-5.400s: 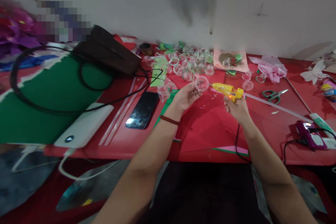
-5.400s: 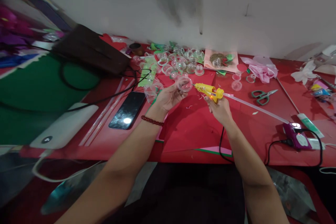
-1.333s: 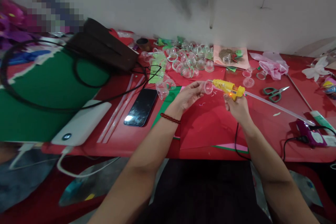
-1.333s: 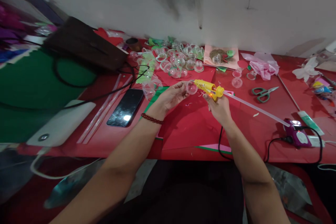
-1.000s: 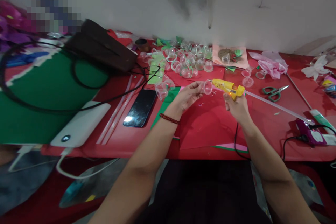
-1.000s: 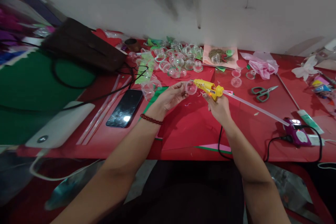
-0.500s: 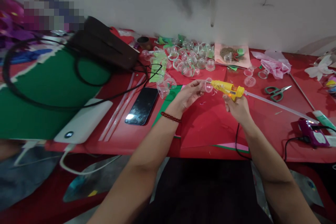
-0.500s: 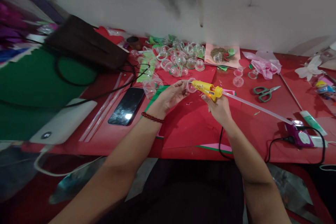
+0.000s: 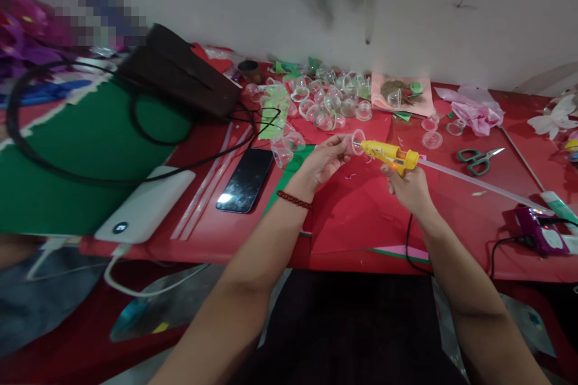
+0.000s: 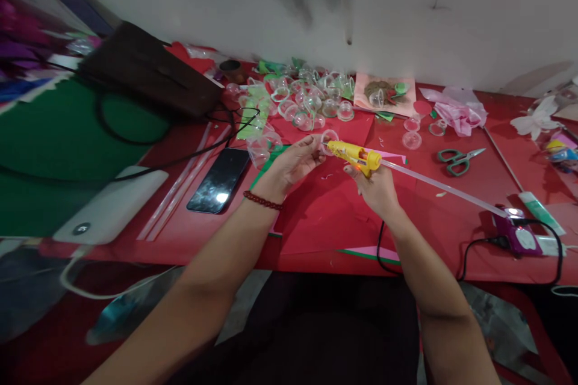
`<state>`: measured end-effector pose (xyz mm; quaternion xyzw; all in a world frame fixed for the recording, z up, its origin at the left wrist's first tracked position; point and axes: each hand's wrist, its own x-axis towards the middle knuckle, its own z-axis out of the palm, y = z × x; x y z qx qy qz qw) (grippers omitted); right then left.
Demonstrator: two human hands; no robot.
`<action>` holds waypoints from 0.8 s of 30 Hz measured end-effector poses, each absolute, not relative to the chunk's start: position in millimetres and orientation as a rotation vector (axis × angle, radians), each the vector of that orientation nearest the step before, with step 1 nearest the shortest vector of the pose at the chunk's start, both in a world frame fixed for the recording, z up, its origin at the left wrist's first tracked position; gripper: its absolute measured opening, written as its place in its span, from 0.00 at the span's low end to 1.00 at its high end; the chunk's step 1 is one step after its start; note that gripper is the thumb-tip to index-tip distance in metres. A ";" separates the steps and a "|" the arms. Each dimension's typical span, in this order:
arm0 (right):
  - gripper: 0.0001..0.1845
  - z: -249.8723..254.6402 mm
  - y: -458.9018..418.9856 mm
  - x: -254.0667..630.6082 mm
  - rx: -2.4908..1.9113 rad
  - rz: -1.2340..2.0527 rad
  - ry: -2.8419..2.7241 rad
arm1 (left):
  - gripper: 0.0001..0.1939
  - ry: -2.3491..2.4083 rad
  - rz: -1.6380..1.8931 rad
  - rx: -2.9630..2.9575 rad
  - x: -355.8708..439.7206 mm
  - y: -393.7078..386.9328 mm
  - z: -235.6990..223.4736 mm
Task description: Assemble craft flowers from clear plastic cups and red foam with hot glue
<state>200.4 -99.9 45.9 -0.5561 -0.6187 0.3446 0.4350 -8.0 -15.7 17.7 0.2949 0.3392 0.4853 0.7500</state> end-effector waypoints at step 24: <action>0.29 54.8 -103.6 200.4 -1.393 0.838 -1.518 | 0.05 0.734 1.021 0.646 -7.0 -19.3 18.1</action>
